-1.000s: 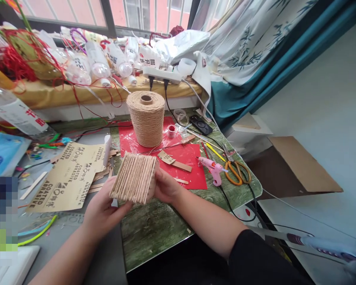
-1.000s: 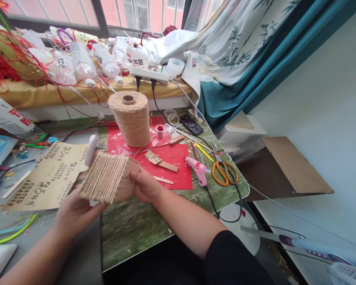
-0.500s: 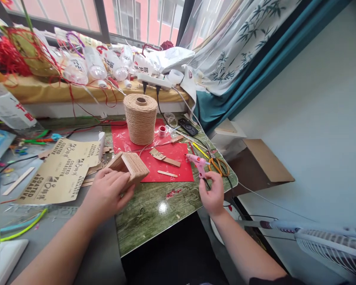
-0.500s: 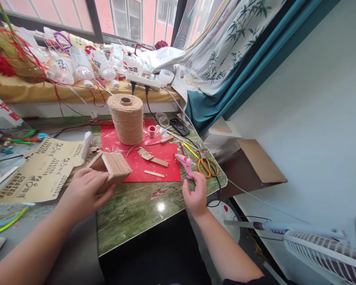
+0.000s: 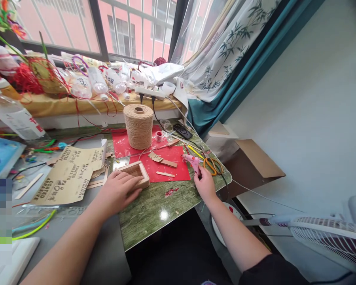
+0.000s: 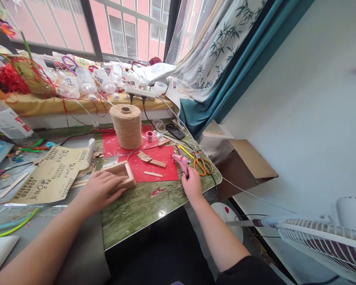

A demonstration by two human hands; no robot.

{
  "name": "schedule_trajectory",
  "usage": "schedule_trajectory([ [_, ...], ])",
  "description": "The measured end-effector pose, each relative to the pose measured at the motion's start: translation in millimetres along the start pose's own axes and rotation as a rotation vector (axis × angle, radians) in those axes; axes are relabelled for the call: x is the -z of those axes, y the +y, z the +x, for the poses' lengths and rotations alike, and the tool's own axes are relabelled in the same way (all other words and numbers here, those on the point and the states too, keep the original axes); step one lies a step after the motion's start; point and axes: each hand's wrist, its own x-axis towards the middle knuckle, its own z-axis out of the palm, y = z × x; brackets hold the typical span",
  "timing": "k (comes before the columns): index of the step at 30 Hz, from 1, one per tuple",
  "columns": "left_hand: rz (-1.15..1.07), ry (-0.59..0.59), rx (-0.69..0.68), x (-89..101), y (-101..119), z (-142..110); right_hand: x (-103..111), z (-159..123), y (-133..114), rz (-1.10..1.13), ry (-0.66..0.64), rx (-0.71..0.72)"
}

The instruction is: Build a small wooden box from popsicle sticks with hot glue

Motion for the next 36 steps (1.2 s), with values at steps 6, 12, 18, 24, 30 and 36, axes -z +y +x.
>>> schedule_trajectory([
  [6, -0.022, 0.087, 0.069, 4.1, -6.1, -7.2, 7.8, -46.1, -7.5, -0.153, 0.075, 0.265],
  [12, -0.098, 0.15, 0.184, -2.5, -13.1, -13.7, 8.1, -74.0, -10.2, -0.078, -0.141, 0.504],
  [18, -0.23, 0.113, 0.198, -8.7, -23.1, -22.0, 8.0, -69.1, -18.7, -0.101, -0.137, 0.511],
  [24, -0.382, 0.137, 0.243, -17.4, -33.5, -27.6, 7.3, -69.6, -20.7, -0.106, -0.144, 0.527],
  [30, -0.498, 0.117, 0.338, -23.4, -37.0, -29.5, 5.3, -69.5, -15.7, -0.108, -0.17, 0.501],
  [36, -0.499, 0.13, 0.369, -21.0, -36.8, -26.5, 7.3, -66.6, -17.2, -0.12, -0.19, 0.505],
])
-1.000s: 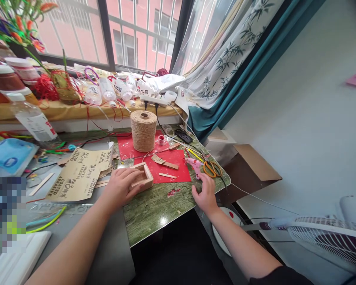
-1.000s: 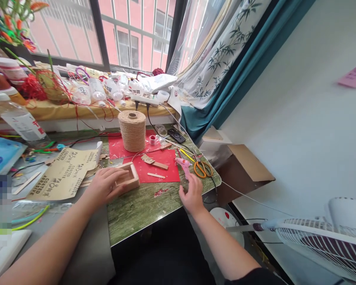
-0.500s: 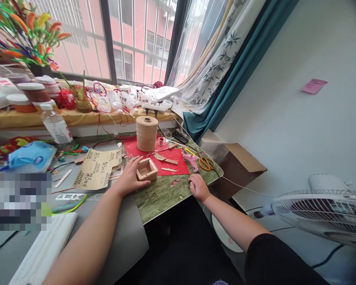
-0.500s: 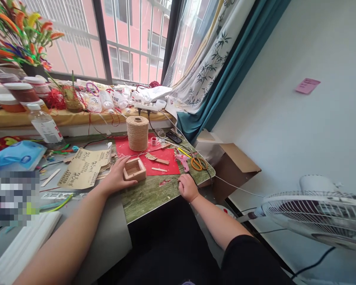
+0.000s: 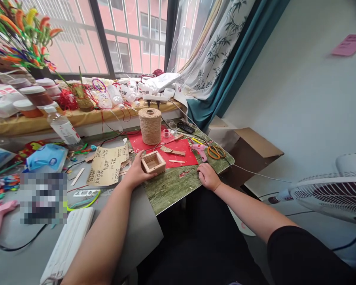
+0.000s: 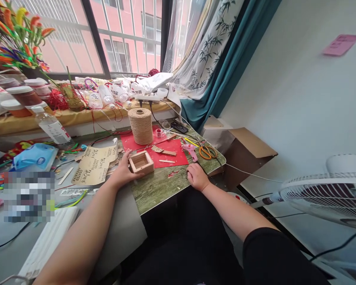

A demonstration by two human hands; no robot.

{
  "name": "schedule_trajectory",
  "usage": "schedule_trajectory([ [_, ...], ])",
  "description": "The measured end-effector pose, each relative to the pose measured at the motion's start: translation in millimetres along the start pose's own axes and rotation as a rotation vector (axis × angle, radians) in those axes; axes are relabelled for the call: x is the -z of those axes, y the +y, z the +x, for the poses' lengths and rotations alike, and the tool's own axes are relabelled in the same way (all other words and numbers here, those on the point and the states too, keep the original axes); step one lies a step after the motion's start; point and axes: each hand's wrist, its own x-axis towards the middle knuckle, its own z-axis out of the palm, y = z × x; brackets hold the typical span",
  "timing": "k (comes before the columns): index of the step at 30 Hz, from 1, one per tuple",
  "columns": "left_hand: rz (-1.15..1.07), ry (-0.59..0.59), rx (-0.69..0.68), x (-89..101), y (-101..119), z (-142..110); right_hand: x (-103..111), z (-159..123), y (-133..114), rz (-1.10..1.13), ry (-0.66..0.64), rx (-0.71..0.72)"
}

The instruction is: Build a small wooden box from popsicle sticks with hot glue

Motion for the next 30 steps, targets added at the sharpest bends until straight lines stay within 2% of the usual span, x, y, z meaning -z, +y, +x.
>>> schedule_trajectory([
  [8, -0.002, 0.023, 0.018, -4.7, 0.9, 4.3, 0.3, -1.9, 4.8, 0.055, 0.012, -0.004],
  [15, -0.016, -0.102, 0.078, -17.4, 5.6, 5.5, 2.0, -3.9, 6.6, 0.149, 0.065, -0.019],
  [20, 0.036, -0.108, 0.093, -19.5, 8.9, 6.1, 12.2, -0.7, 0.5, 0.225, 0.102, -0.04],
  [25, 0.168, -0.1, 0.128, -23.2, 15.9, 4.8, 17.5, 27.1, 0.1, 0.327, 0.059, -0.005],
  [30, 0.281, -0.071, 0.116, -28.2, 19.7, 4.7, -3.1, 71.1, 8.3, 0.362, -0.019, -0.042],
])
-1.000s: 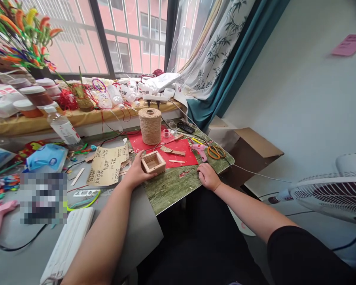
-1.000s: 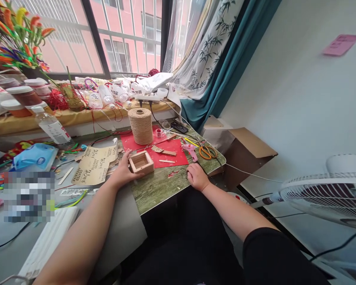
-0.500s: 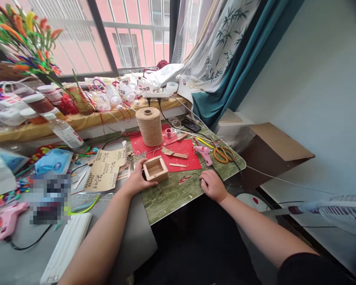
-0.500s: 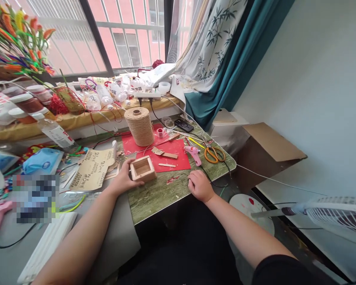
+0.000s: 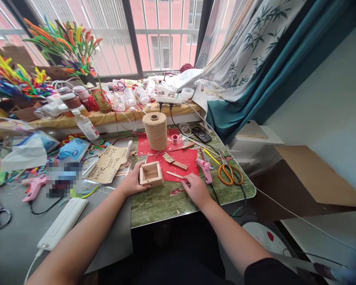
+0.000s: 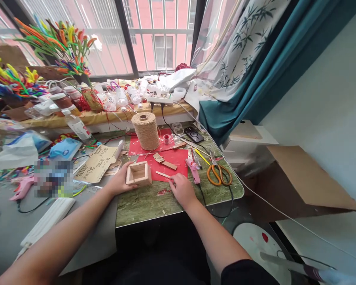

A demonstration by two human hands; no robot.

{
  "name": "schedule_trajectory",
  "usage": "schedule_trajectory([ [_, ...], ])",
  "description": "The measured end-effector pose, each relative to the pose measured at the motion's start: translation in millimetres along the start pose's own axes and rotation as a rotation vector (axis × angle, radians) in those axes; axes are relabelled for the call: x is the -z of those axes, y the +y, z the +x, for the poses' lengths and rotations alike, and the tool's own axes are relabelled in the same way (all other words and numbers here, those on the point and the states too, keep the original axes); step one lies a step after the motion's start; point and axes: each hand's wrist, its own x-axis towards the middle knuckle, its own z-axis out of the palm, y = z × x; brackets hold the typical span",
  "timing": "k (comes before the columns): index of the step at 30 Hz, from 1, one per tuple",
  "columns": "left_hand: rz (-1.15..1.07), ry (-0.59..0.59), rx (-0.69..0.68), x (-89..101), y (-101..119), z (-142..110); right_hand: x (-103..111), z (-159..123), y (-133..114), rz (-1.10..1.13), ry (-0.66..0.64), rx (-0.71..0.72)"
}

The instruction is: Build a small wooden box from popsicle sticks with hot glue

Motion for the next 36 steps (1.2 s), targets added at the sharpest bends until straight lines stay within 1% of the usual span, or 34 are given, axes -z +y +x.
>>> schedule_trajectory([
  [3, 0.041, 0.01, 0.0, -1.7, 2.3, -0.3, -12.5, 10.7, 9.6, 0.024, -0.013, -0.01],
  [7, 0.08, 0.028, 0.039, -3.1, 5.9, -1.9, -21.1, 9.7, 17.6, 0.065, -0.028, -0.031],
  [13, 0.119, 0.021, 0.074, -4.3, 7.8, -1.4, -24.3, 12.9, 22.4, 0.093, -0.048, -0.089],
  [19, 0.121, 0.026, 0.058, -4.6, 4.7, -0.3, -23.5, 18.3, 21.6, 0.138, -0.038, -0.132],
  [22, 0.11, 0.029, 0.048, -3.8, 6.2, -0.4, -17.0, 17.9, 20.8, 0.192, -0.005, -0.155],
  [28, 0.089, 0.028, 0.052, -2.7, 9.1, 0.5, -1.5, 10.8, 21.1, 0.316, 0.129, -0.228],
  [32, 0.064, 0.035, 0.066, -2.9, 7.8, 1.5, -3.1, 11.5, 23.4, 0.377, 0.178, -0.295],
  [36, 0.086, 0.024, 0.061, -3.6, 5.2, 2.6, -7.5, 13.8, 25.0, 0.383, 0.186, -0.34],
])
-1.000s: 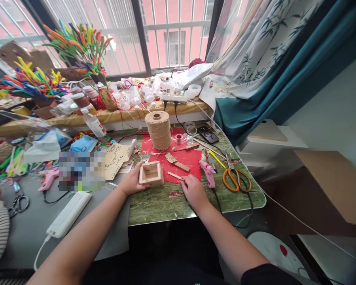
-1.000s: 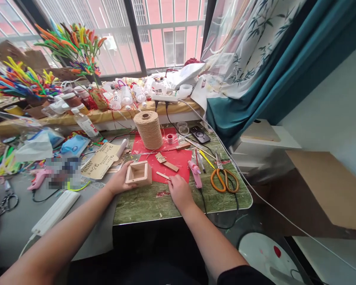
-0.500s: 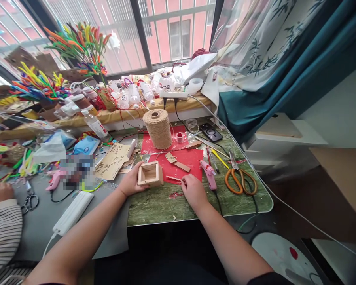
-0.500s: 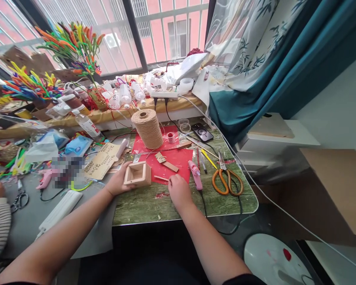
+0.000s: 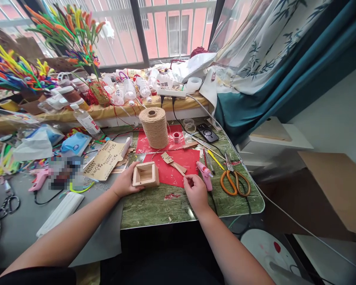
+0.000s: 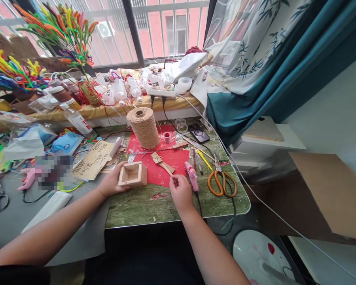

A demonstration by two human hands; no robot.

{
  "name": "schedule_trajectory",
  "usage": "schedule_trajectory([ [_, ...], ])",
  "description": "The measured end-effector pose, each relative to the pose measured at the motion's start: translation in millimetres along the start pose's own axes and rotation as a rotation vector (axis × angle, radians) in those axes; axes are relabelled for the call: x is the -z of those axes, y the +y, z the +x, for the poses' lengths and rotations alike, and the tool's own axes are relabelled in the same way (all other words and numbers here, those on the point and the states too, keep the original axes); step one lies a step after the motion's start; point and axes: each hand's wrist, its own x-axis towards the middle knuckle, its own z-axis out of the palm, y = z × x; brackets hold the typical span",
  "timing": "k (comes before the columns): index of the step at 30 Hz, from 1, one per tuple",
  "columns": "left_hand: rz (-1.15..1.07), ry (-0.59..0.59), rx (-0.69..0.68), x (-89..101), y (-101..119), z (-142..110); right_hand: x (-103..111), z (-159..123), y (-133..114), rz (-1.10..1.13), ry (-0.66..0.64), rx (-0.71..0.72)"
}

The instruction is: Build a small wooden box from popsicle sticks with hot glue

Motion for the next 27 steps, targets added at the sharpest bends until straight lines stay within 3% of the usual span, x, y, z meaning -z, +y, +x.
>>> schedule_trajectory([
  [12, 0.024, -0.007, 0.027, -0.1, -4.0, 0.7, 1.5, -2.6, -6.4, -0.093, -0.088, 0.001],
  [19, 0.038, -0.008, 0.028, -2.0, -9.7, -1.0, -8.1, -5.4, 0.1, -0.327, -0.175, 0.191],
  [27, 0.043, -0.001, 0.032, -2.3, -10.7, 1.2, -10.1, 0.6, 2.5, -0.418, -0.166, 0.137],
])
